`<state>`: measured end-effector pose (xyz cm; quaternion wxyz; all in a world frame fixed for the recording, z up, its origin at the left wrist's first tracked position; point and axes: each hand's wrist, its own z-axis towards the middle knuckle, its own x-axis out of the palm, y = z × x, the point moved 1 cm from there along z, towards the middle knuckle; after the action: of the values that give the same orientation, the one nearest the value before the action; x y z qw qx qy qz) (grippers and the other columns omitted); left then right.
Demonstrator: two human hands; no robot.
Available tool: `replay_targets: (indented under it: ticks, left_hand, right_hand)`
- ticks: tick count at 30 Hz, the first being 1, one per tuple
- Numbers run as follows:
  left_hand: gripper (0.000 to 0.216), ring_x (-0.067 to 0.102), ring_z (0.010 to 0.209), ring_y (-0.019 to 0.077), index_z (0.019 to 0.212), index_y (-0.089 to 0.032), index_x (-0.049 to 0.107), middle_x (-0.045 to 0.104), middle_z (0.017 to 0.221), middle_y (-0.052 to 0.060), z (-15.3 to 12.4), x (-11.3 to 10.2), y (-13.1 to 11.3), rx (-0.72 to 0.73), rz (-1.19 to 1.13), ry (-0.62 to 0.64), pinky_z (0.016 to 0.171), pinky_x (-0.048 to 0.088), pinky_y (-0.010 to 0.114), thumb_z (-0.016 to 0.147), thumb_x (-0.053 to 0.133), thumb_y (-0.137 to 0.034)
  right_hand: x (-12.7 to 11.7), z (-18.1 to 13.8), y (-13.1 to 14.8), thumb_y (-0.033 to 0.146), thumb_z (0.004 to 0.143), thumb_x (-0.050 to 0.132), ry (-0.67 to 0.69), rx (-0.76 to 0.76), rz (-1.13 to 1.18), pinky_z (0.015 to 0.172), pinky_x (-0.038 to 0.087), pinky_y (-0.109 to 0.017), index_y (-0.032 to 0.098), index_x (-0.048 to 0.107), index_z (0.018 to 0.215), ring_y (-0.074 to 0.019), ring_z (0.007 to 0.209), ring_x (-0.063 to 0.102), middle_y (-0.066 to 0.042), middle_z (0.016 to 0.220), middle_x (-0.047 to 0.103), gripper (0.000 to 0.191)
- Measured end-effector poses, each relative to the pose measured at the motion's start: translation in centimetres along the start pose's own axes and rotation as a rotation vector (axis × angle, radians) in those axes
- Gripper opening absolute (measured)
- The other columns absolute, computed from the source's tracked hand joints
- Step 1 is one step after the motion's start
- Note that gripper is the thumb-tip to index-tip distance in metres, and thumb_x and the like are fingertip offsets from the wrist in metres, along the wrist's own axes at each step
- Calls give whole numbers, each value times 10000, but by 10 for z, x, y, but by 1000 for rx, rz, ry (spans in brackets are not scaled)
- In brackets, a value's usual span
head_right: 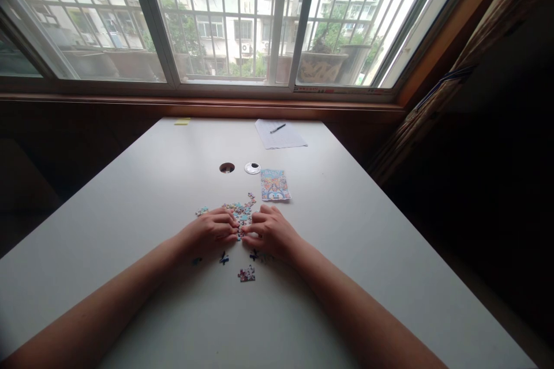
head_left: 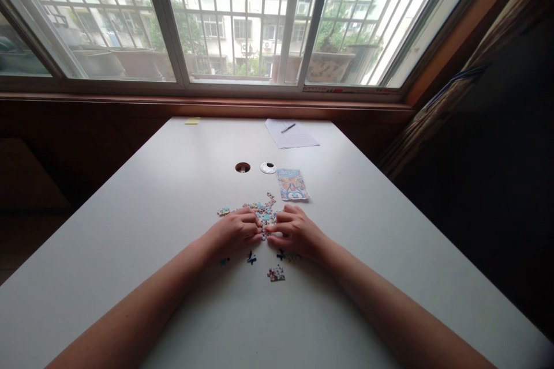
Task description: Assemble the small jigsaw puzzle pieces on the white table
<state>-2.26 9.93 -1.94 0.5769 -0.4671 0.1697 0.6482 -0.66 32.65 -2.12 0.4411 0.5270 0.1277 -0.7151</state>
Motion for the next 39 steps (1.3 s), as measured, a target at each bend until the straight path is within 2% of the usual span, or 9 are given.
replay_targets:
  ticks: [7,16,24,30,39]
  left_hand:
    - [206,664,945,180,777,-179,679,711,885,57,1,-1,-2,-8,-5,-4,916,557,319,955,586,-225]
    - [205,674,922,176,781,-185,681,708,859,50,1,0,-3,-11,2,-20,984,545,352,955,585,-232]
    - [189,666,922,182,763,-178,674,711,860,51,2,1,-4,-26,-3,-23,943,549,344,935,604,-211]
    - [194,667,902,177,759,-185,674,711,856,46,1,3,-4,-19,9,-29,984,534,363,935,596,-207]
    - [190,667,916,181,773,-186,673,707,864,49,1,2,-3,-17,8,-19,962,539,350,943,593,-217]
  right_hand:
    - [1,-1,-1,297,857,739,-10,-7,-4,783,344,-341,259,787,929,-195,782,465,-20,698,624,94]
    - [0,1,-2,294,876,714,16,-28,-10,750,330,-332,271,783,917,-178,748,470,-7,682,625,83]
    - [-3,2,-1,290,887,707,56,-47,-36,801,321,-343,274,776,926,-186,794,482,-6,712,639,80]
    - [-6,3,1,281,900,693,54,-59,-46,796,323,-337,267,775,919,-179,789,481,-8,717,639,85]
    - [-3,1,0,301,892,704,48,-37,-54,809,339,-340,281,778,944,-183,789,481,-8,713,637,93]
